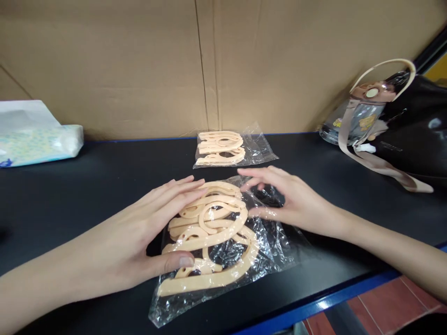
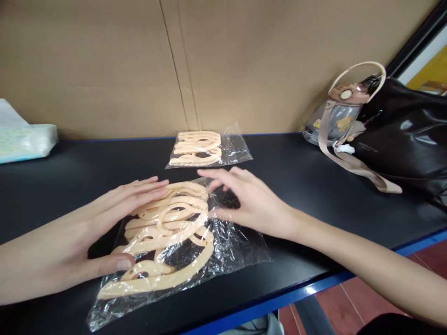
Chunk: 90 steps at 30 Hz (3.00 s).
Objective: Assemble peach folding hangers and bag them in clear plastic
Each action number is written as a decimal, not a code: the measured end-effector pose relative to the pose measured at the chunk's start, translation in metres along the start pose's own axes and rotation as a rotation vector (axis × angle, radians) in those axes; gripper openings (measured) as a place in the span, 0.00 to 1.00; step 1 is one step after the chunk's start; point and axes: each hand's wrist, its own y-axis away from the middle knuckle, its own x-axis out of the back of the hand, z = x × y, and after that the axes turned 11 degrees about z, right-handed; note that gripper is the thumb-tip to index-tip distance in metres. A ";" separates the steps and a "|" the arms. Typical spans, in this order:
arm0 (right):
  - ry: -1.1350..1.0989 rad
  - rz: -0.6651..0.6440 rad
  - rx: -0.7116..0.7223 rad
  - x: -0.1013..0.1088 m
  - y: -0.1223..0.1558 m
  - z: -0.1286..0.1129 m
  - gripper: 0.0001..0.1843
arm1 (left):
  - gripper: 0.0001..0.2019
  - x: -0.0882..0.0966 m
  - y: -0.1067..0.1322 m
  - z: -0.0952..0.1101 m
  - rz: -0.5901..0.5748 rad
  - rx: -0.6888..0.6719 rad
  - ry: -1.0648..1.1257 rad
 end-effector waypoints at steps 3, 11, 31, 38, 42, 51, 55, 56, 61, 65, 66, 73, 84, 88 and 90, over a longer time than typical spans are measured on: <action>0.184 0.046 -0.122 0.017 0.001 0.015 0.29 | 0.38 -0.002 -0.002 0.017 0.041 -0.073 0.029; 0.245 -0.069 -0.417 0.031 -0.002 0.018 0.32 | 0.40 -0.032 0.003 0.039 0.025 -0.049 0.058; -0.376 -0.029 -0.575 0.017 -0.006 0.039 0.38 | 0.39 -0.040 -0.029 0.064 0.058 -0.192 -0.004; -0.719 -0.042 -0.566 0.025 -0.012 0.019 0.36 | 0.40 -0.043 -0.036 0.066 0.007 -0.255 0.051; -0.868 0.052 -0.539 0.013 -0.016 0.002 0.35 | 0.43 -0.035 -0.040 0.072 -0.087 -0.264 0.015; -0.956 0.158 -0.510 -0.019 -0.014 -0.001 0.28 | 0.11 -0.044 -0.032 0.070 0.235 -0.118 0.374; -0.933 0.179 -0.476 -0.023 -0.011 -0.002 0.23 | 0.16 -0.049 -0.031 0.073 0.383 -0.113 0.274; -0.918 0.175 -0.457 -0.023 -0.010 -0.002 0.23 | 0.15 -0.049 -0.031 0.074 0.382 -0.147 0.250; -0.778 0.120 -0.308 -0.025 -0.004 -0.004 0.27 | 0.09 -0.053 -0.034 0.076 0.430 -0.311 0.180; -0.501 0.073 -0.062 -0.025 -0.002 -0.004 0.29 | 0.08 -0.055 -0.034 0.074 0.446 -0.367 0.163; -0.416 0.060 0.001 -0.024 -0.002 -0.005 0.28 | 0.08 -0.055 -0.034 0.073 0.446 -0.373 0.155; -0.091 -0.040 0.180 -0.024 -0.005 -0.005 0.19 | 0.10 -0.051 -0.027 0.079 0.467 -0.502 -0.149; 0.007 -0.203 0.129 -0.020 -0.007 -0.003 0.22 | 0.15 -0.064 0.001 0.113 0.391 -0.453 -0.515; -0.004 -0.246 0.110 -0.018 -0.009 -0.001 0.23 | 0.14 -0.060 -0.002 0.112 0.389 -0.460 -0.543; 0.001 -0.225 0.122 -0.018 -0.011 0.000 0.22 | 0.13 -0.058 -0.003 0.112 0.381 -0.461 -0.552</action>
